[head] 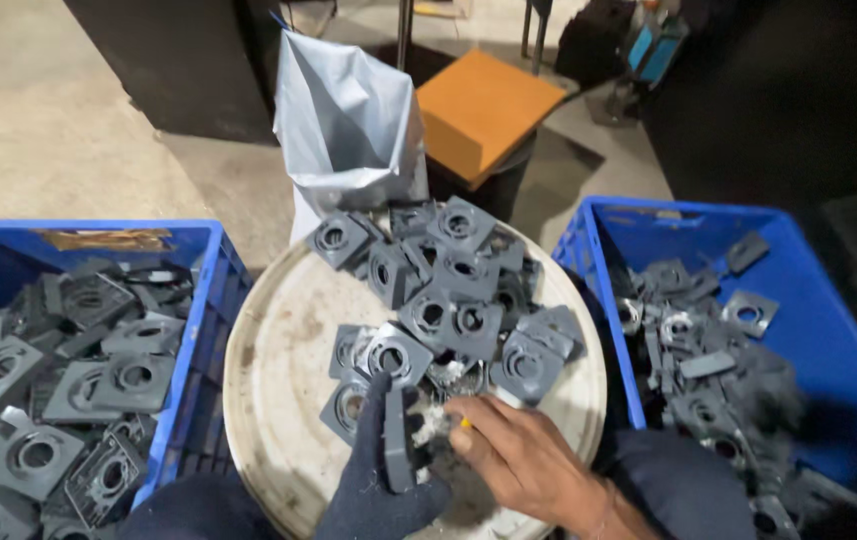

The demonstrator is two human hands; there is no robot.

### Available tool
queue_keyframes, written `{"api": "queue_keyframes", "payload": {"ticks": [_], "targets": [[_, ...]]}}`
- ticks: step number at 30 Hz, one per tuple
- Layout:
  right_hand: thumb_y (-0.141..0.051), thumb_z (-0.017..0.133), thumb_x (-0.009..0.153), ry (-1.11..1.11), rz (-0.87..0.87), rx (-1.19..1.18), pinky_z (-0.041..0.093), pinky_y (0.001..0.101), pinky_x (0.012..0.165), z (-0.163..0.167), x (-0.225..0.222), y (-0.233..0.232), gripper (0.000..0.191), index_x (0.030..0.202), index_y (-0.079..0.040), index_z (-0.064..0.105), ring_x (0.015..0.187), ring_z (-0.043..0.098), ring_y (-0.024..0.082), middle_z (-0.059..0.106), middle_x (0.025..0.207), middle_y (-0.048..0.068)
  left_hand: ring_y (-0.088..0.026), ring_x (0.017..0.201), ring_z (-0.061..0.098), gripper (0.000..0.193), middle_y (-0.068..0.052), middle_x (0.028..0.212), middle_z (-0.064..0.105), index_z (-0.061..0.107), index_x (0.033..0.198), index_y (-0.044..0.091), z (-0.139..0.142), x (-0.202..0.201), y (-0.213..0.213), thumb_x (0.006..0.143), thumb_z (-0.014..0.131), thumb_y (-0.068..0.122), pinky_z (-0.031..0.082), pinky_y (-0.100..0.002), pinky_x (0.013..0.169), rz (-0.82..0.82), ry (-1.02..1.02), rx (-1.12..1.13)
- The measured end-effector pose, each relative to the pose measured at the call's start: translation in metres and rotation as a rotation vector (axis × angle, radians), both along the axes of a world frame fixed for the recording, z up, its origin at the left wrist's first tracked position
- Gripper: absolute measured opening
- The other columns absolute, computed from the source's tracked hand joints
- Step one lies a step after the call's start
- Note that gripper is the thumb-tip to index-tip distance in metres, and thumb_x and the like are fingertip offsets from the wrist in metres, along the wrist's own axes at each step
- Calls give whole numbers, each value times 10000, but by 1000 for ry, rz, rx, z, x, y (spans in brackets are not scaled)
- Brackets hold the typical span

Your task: The person uses a small yellow tool to clean gray plastic parts, picking them up from a bucket lid and placing them into a blue crate.

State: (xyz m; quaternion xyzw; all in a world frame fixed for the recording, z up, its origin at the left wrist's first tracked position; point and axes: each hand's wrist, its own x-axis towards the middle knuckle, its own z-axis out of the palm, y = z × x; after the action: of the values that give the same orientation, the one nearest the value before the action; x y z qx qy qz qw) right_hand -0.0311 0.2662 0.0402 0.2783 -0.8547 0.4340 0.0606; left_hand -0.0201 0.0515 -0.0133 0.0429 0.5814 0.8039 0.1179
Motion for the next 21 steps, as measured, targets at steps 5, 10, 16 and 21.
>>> {"api": "queue_keyframes", "payload": {"ticks": [5, 10, 16, 21], "targets": [[-425, 509, 1044, -37, 3, 65, 536, 453, 666, 9, 5, -6, 424, 1130, -24, 615, 794, 687, 391, 678, 936, 167, -206, 1173, 673, 1118, -130, 1344, 637, 281, 1566, 145, 17, 7, 3, 628, 886, 101, 565, -349, 969, -40, 0, -408], [-733, 560, 869, 121, -29, 222, 519, 480, 598, 0, 6, -10, 752, 1001, 7, 582, 689, 663, 371, 626, 824, 171, -258, 1299, 590, 1046, -185, 1414, 577, 331, 1539, 47, 23, 11, 5, 667, 895, 175, 508, -394, 1038, -65, 275, -420], [-811, 556, 826, 214, -90, 301, 519, 468, 579, -12, 11, -24, 839, 945, 19, 583, 639, 661, 340, 624, 764, 164, -307, 1343, 600, 912, -192, 1448, 570, 388, 1518, 19, 29, 11, -2, 758, 834, 252, 495, -422, 1086, -66, 390, -545], [-795, 525, 879, 261, -107, 333, 517, 458, 560, -27, 14, -28, 792, 928, -8, 599, 601, 654, 321, 619, 712, 134, -316, 1283, 628, 910, -188, 1385, 579, 405, 1500, 40, 45, 15, -7, 718, 828, 234, 524, -408, 1043, -68, 363, -565]]}}
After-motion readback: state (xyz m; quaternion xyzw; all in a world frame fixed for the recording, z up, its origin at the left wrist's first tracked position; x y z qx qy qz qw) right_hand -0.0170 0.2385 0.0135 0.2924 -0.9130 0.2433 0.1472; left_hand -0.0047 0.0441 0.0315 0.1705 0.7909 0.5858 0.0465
